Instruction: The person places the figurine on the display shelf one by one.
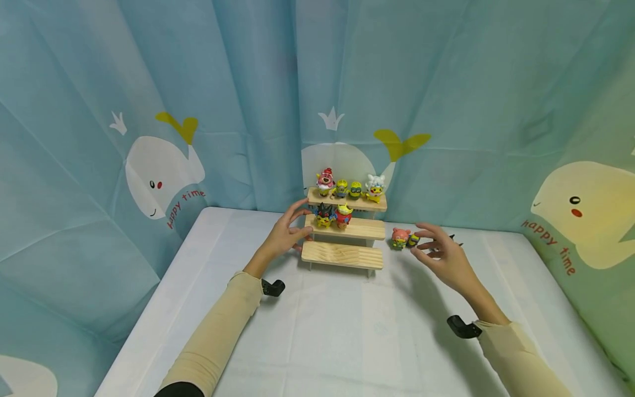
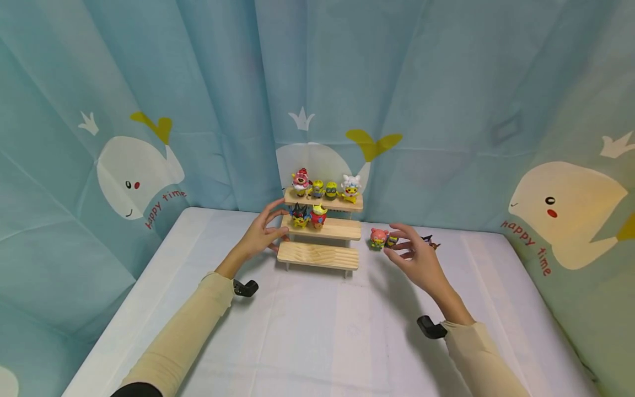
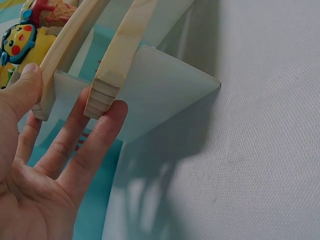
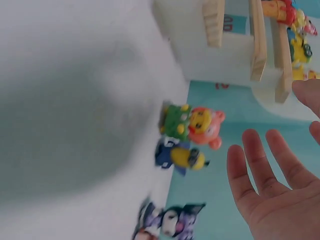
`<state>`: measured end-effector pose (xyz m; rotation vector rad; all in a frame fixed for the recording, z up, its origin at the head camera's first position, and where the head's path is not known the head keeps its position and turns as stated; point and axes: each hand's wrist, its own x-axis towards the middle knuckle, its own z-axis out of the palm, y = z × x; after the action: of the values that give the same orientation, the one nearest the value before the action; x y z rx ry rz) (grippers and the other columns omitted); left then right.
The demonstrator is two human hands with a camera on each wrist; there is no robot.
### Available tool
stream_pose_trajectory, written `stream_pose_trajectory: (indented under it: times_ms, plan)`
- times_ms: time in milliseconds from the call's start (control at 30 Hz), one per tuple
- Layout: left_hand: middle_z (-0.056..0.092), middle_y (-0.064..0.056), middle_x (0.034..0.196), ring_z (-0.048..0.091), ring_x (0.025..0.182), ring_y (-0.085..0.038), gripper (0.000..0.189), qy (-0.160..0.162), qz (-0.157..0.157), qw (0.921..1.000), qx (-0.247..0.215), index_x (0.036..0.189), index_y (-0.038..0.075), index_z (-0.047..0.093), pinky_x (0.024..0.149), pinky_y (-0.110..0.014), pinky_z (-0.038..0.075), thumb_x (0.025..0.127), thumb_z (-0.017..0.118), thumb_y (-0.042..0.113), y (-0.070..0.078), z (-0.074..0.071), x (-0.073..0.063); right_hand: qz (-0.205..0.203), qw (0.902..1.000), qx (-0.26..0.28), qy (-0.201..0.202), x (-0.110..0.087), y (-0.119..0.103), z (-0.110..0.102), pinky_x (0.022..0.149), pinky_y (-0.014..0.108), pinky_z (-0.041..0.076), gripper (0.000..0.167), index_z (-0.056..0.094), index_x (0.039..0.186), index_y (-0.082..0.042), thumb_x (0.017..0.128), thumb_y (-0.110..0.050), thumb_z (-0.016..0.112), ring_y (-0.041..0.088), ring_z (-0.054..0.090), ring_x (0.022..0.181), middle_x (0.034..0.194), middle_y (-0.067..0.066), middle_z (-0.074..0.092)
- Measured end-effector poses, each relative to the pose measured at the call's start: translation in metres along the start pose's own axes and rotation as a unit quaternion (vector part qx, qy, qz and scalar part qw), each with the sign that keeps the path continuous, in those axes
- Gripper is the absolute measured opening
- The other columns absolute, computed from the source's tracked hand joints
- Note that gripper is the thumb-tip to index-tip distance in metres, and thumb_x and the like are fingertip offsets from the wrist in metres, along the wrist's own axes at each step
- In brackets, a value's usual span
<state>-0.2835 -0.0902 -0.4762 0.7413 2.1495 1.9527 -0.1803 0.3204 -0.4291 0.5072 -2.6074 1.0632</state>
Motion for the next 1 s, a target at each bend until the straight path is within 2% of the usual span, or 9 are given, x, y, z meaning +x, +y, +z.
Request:
stream_pose_trajectory:
  times_ms: [100,267,433,667,1000]
  plan:
    - [0.037,-0.016,0.160,0.069,0.097,-0.049,0.075,-0.006,0.000,1.0000,-0.008,0.164,0.033,0.024,0.061,-0.076,0.049,0.104,0.063,0.010,0.009,0.001,-0.003,0.012,0.9999,-0.010,0.005,-0.007,0.006,-0.007,0.079,0.022,0.057,0.062,0.048,0.152,-0.016,0.097,-0.011,0.074,0.007,0.068,0.099,0.130,0.019,0.065]
    - [0.036,-0.022,0.160,0.068,0.098,-0.052,0.074,-0.013,-0.001,0.9998,-0.014,0.164,0.024,0.024,0.062,-0.076,0.049,0.103,0.063,0.007,0.024,0.002,-0.007,0.023,0.9996,-0.002,0.017,-0.019,0.017,-0.018,0.078,0.012,0.053,0.063,0.049,0.152,-0.016,0.095,-0.008,0.075,-0.006,0.064,0.098,0.129,0.019,0.065]
    - [0.037,-0.020,0.159,0.069,0.098,-0.051,0.074,-0.010,-0.004,0.9998,-0.014,0.164,0.024,0.024,0.062,-0.076,0.049,0.103,0.063,0.007,0.027,0.002,-0.009,0.042,0.9988,-0.007,0.026,-0.028,0.029,-0.026,0.077,0.008,0.051,0.062,0.049,0.152,-0.016,0.096,-0.009,0.075,-0.010,0.062,0.096,0.128,0.021,0.064]
    - [0.037,-0.018,0.159,0.069,0.098,-0.049,0.074,-0.010,-0.008,0.9998,-0.018,0.164,0.025,0.024,0.063,-0.078,0.047,0.103,0.063,0.006,0.028,0.003,-0.009,0.062,0.9976,-0.014,0.028,-0.037,0.045,-0.037,0.070,0.008,0.052,0.058,0.049,0.150,-0.012,0.097,-0.013,0.074,-0.017,0.058,0.092,0.128,0.027,0.063]
    - [0.036,-0.018,0.161,0.066,0.101,-0.054,0.075,-0.014,-0.015,0.9995,-0.022,0.165,0.025,0.022,0.066,-0.080,0.045,0.104,0.062,0.007,0.028,0.001,-0.008,0.099,0.9933,-0.048,0.038,-0.040,0.086,-0.051,0.065,0.007,0.045,0.057,0.049,0.147,-0.006,0.097,-0.014,0.075,-0.020,0.052,0.085,0.130,0.033,0.062]
